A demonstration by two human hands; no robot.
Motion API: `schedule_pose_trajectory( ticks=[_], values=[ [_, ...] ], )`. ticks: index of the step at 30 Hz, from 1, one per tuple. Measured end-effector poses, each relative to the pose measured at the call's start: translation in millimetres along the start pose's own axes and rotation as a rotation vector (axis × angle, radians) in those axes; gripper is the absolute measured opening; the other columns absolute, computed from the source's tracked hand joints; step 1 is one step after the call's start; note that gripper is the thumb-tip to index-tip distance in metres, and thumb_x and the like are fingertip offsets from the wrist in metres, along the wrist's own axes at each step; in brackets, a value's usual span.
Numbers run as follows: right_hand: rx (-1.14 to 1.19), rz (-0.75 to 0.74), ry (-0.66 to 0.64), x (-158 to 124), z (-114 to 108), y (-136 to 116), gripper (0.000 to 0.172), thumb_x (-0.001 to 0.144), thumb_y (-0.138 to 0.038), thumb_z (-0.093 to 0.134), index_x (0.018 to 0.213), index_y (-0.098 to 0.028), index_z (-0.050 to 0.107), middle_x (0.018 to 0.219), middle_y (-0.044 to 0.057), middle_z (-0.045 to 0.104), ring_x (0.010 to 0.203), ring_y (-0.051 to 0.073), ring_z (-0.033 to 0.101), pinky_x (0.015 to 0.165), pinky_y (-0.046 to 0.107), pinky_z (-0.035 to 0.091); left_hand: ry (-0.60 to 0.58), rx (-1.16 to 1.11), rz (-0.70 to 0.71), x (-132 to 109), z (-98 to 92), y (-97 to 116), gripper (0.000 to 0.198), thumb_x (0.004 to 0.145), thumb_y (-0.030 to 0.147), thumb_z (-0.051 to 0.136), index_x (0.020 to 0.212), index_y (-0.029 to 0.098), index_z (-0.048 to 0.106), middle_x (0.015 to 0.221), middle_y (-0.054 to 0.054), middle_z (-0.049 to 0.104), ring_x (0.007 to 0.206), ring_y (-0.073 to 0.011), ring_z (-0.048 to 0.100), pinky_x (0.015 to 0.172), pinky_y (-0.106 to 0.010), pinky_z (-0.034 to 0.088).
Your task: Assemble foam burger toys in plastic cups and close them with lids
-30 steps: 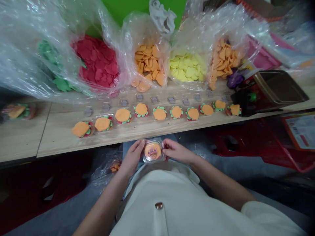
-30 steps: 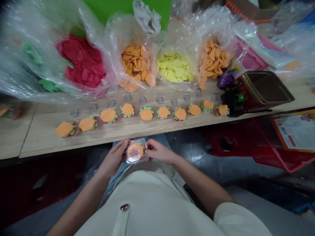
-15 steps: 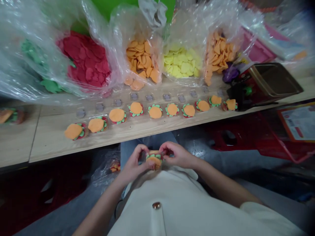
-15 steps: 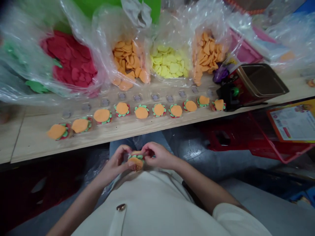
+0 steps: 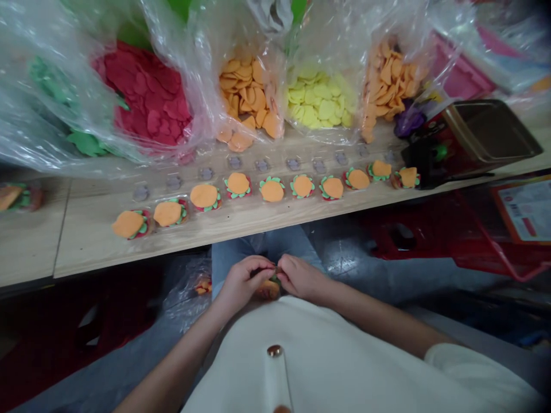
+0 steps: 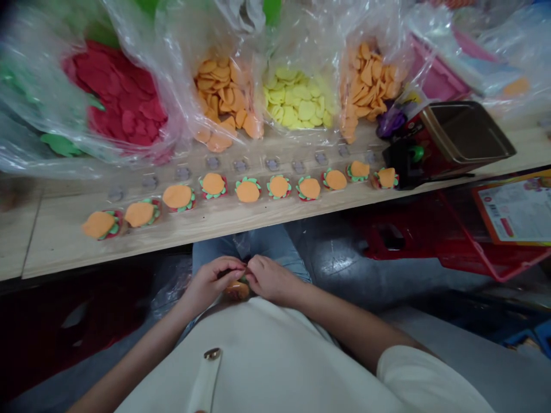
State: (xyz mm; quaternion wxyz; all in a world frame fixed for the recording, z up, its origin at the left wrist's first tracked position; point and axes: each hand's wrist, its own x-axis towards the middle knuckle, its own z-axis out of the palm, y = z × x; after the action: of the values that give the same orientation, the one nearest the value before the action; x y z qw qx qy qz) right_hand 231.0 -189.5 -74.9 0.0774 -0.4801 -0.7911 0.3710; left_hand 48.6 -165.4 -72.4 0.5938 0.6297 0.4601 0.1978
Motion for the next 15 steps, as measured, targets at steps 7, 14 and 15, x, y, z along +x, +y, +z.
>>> schedule_pose_trajectory(
  ticks=[7, 14, 15],
  values=[
    [-0.053, -0.134, -0.011, 5, 10, 3, 0.01, 0.086, -0.021, 0.036, 0.081, -0.017, 0.043, 0.083, 0.006, 0.05, 0.079, 0.017, 0.045, 0.07, 0.028, 0.037, 0.022, 0.04, 0.015, -3, 0.7, -3, 0.014, 0.078, 0.026, 0.055, 0.072, 0.019, 0.065, 0.082, -0.005, 0.063, 0.079, -0.0156, 0.057, 0.075, -0.028, 0.043],
    [0.471, 0.062, 0.045, 13, -3, 12, 0.014, 0.088, -0.032, 0.04, 0.088, -0.018, 0.044, 0.081, 0.0, 0.05, 0.072, 0.012, 0.046, 0.064, 0.024, 0.037, 0.31, -0.463, -0.357, 1, -4.2, 6, 0.025, 0.074, 0.041, 0.058, 0.078, 0.016, 0.06, 0.076, -0.003, 0.063, 0.069, -0.0144, 0.057, 0.064, -0.025, 0.045],
    [0.545, 0.076, 0.076, 16, -7, 14, 0.015, 0.088, -0.033, 0.04, 0.087, -0.018, 0.044, 0.079, -0.001, 0.049, 0.071, 0.011, 0.045, 0.064, 0.023, 0.037, 0.291, -0.602, -0.395, 4, -7.7, 11, 0.029, 0.075, 0.043, 0.056, 0.082, 0.016, 0.06, 0.079, -0.004, 0.063, 0.07, -0.0145, 0.058, 0.063, -0.025, 0.046]
  ],
)
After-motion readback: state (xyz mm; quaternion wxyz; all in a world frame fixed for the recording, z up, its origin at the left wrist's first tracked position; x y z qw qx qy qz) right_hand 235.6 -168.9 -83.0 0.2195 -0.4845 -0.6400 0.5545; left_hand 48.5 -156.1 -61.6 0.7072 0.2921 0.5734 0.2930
